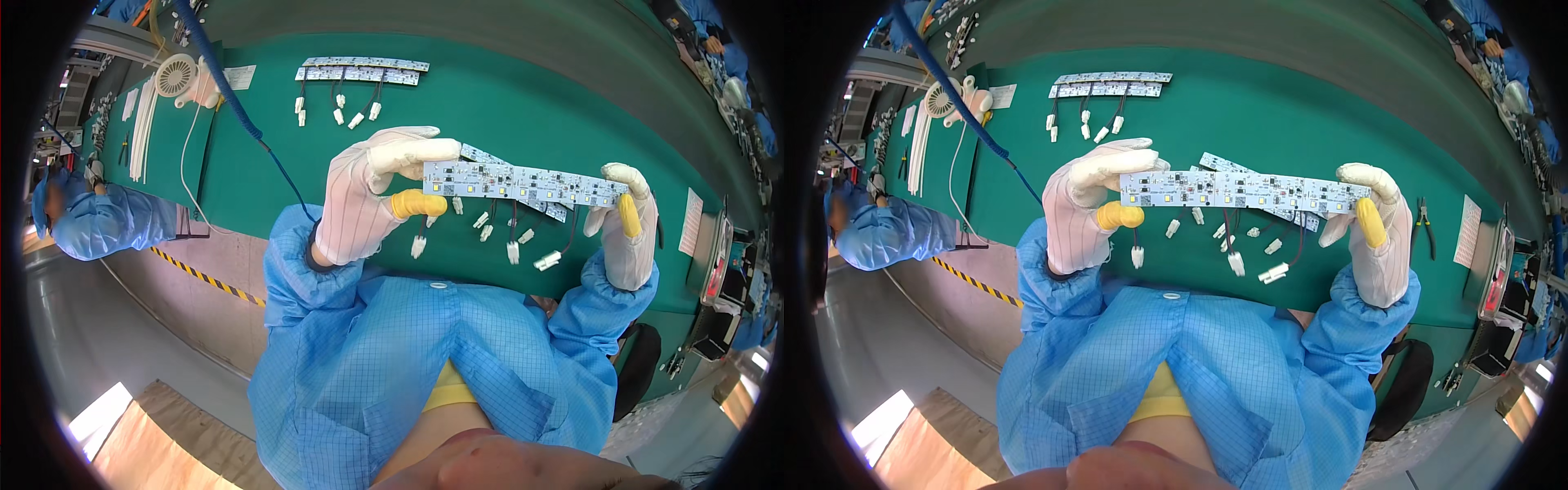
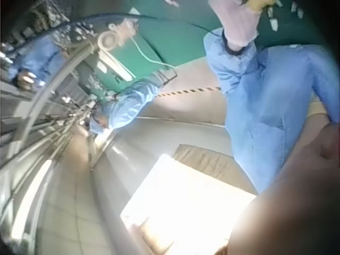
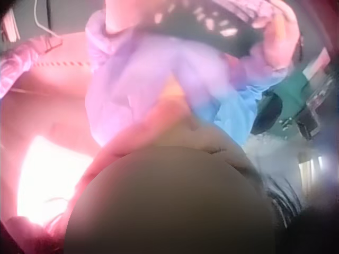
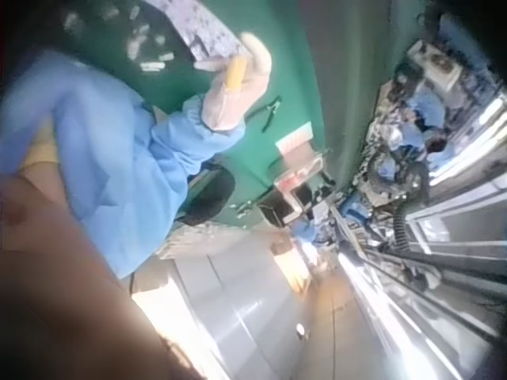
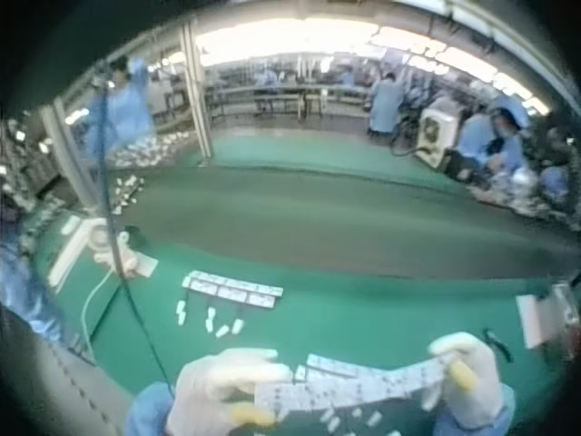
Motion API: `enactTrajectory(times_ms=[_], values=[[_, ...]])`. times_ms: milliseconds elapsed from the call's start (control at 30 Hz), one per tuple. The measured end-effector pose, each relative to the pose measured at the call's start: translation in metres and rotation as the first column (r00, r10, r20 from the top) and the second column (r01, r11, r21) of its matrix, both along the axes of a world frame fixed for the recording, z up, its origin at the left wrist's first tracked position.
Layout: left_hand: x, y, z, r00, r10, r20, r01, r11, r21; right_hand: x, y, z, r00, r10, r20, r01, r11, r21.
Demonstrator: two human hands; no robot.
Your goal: The worker is assembling small electronic components onto PCB strips at a production line station.
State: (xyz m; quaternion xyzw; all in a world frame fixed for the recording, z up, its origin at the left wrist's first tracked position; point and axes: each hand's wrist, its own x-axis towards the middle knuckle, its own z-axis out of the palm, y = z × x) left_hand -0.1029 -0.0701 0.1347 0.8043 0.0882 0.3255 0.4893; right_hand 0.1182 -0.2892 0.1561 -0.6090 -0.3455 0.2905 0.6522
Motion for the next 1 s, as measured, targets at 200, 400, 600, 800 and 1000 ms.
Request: enactTrajectory(times_ms=[200,400,600,800,1000], values=[[-0.002,0.004,0.001,0.999,0.035,0.020,-0.037,0.996,0.079,-0.002,0.000,0.006,0.999,-0.012,0.046,0.015,0.998,-0.068],[-0.002,0.009,0.007,0.999,0.037,-0.019,-0.036,0.998,0.046,-0.001,0.001,0.008,0.996,0.077,-0.046,-0.075,0.996,0.047],[-0.002,0.010,0.008,0.999,0.046,0.028,-0.048,0.996,0.071,-0.012,-0.001,0.015,1.000,-0.007,0.021,0.007,1.000,-0.023],[-0.008,0.007,0.005,0.987,0.163,0.003,-0.162,0.985,-0.057,-0.021,0.005,0.020,0.999,-0.037,-0.013,0.037,0.999,-0.018],[-0.010,0.009,0.006,0.988,0.152,-0.035,-0.154,0.983,-0.095,-0.011,0.003,0.020,0.975,0.208,-0.083,-0.198,0.974,0.113]])
